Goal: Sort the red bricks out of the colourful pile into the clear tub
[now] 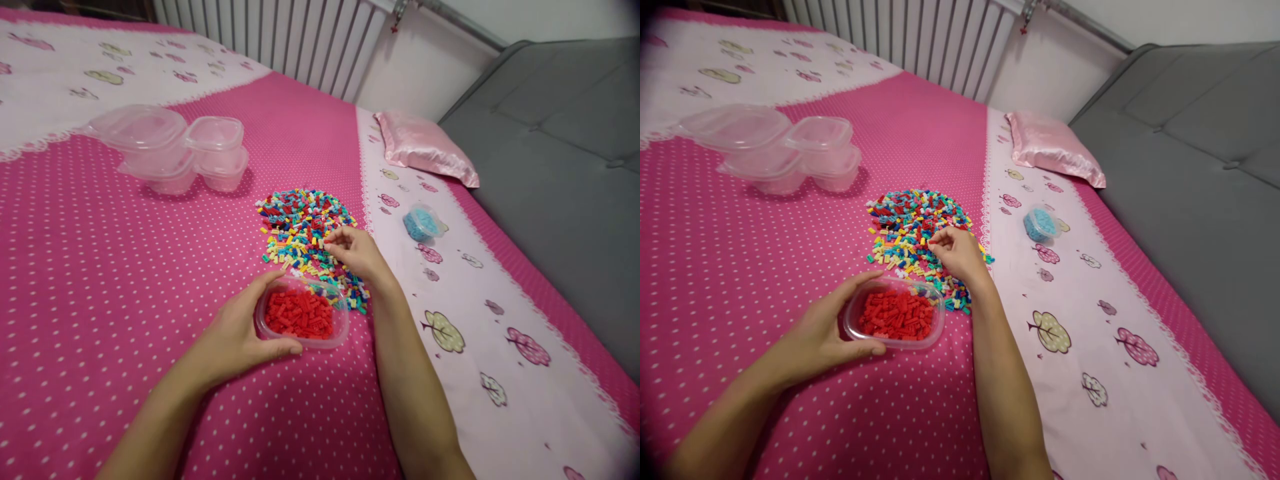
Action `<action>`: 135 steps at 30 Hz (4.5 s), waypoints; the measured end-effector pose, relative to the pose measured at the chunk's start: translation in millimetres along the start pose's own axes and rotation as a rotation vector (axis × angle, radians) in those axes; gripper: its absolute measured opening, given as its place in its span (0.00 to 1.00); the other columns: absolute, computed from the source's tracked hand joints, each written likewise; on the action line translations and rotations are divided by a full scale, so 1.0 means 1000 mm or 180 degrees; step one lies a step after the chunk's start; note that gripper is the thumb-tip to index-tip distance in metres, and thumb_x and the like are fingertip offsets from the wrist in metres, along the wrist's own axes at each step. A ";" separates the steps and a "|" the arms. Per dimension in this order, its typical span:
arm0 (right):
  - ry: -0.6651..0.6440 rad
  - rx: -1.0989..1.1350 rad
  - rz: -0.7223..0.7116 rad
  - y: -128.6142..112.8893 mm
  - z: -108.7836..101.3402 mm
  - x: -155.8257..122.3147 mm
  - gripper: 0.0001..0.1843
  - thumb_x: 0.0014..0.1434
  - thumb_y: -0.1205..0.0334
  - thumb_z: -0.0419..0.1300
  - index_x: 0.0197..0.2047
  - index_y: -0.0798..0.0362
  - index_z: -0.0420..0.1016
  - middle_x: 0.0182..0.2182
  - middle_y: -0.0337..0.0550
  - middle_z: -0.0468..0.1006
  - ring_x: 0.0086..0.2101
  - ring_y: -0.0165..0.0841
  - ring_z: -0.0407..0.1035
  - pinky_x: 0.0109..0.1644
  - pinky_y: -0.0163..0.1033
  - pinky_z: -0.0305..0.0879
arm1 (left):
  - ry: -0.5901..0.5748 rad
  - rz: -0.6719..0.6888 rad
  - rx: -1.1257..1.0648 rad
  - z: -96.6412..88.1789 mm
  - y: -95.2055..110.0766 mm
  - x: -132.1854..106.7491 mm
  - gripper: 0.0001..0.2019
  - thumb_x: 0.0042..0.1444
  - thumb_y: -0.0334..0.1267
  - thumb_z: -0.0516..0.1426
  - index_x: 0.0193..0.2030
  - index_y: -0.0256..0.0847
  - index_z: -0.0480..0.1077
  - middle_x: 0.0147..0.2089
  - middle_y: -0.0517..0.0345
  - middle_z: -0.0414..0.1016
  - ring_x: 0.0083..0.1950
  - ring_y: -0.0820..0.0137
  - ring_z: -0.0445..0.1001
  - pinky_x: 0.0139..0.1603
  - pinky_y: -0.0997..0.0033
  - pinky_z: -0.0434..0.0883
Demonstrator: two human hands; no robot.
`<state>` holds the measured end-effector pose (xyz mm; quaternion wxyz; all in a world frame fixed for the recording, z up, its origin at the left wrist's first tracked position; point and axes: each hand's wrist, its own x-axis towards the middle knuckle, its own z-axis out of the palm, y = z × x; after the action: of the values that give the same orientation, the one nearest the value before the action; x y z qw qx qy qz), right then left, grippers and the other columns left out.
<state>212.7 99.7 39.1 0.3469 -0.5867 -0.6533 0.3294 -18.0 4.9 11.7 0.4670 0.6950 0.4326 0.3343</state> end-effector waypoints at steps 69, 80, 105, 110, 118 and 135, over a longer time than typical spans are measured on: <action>0.0931 0.4528 0.1174 -0.012 -0.013 0.006 0.05 0.45 0.71 0.57 0.29 0.54 0.66 0.29 0.40 0.73 0.31 0.24 0.71 0.24 0.24 0.64 | -0.0005 0.0038 -0.0209 0.001 0.003 0.000 0.43 0.44 0.45 0.68 0.65 0.45 0.54 0.63 0.45 0.66 0.62 0.53 0.67 0.64 0.49 0.63; 0.0873 0.3043 0.1085 -0.003 -0.002 0.010 0.12 0.44 0.61 0.68 0.27 0.54 0.67 0.21 0.32 0.68 0.19 0.18 0.58 0.15 0.23 0.48 | -0.0007 0.0020 -0.0023 0.000 0.002 0.001 0.43 0.44 0.47 0.67 0.66 0.46 0.53 0.64 0.45 0.65 0.63 0.53 0.66 0.64 0.49 0.62; 0.0884 -0.1439 0.0690 0.007 0.007 0.005 0.08 0.44 0.58 0.67 0.31 0.48 0.81 0.20 0.35 0.74 0.24 0.31 0.66 0.30 0.36 0.58 | 0.0057 0.0045 0.0032 0.001 0.002 0.000 0.42 0.44 0.48 0.68 0.65 0.47 0.55 0.63 0.46 0.65 0.62 0.52 0.66 0.63 0.48 0.63; 0.0846 -0.1612 0.0772 0.007 0.009 0.006 0.07 0.46 0.57 0.67 0.31 0.47 0.82 0.21 0.38 0.75 0.26 0.34 0.69 0.31 0.37 0.59 | 0.0049 0.0020 0.0027 0.001 0.001 0.000 0.43 0.44 0.47 0.68 0.65 0.48 0.54 0.64 0.47 0.64 0.63 0.53 0.66 0.64 0.49 0.62; 0.0713 -0.1280 0.0715 0.007 0.008 0.006 0.06 0.45 0.58 0.66 0.28 0.50 0.80 0.17 0.34 0.73 0.23 0.30 0.66 0.29 0.35 0.57 | 0.0022 -0.0010 0.0033 0.001 0.001 0.000 0.43 0.44 0.48 0.67 0.66 0.47 0.54 0.65 0.47 0.63 0.64 0.54 0.64 0.65 0.49 0.61; -0.0059 0.3449 0.1084 -0.009 -0.008 0.005 0.17 0.39 0.67 0.73 0.28 0.54 0.69 0.16 0.25 0.59 0.15 0.16 0.48 0.13 0.22 0.39 | 0.0031 -0.0009 0.0033 0.002 0.000 0.001 0.43 0.44 0.48 0.68 0.65 0.46 0.54 0.63 0.48 0.65 0.62 0.57 0.67 0.64 0.53 0.63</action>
<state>214.2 104.3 51.3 0.5347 -0.4191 -0.2902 0.6740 -16.2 4.7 11.5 0.4618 0.6951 0.4376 0.3348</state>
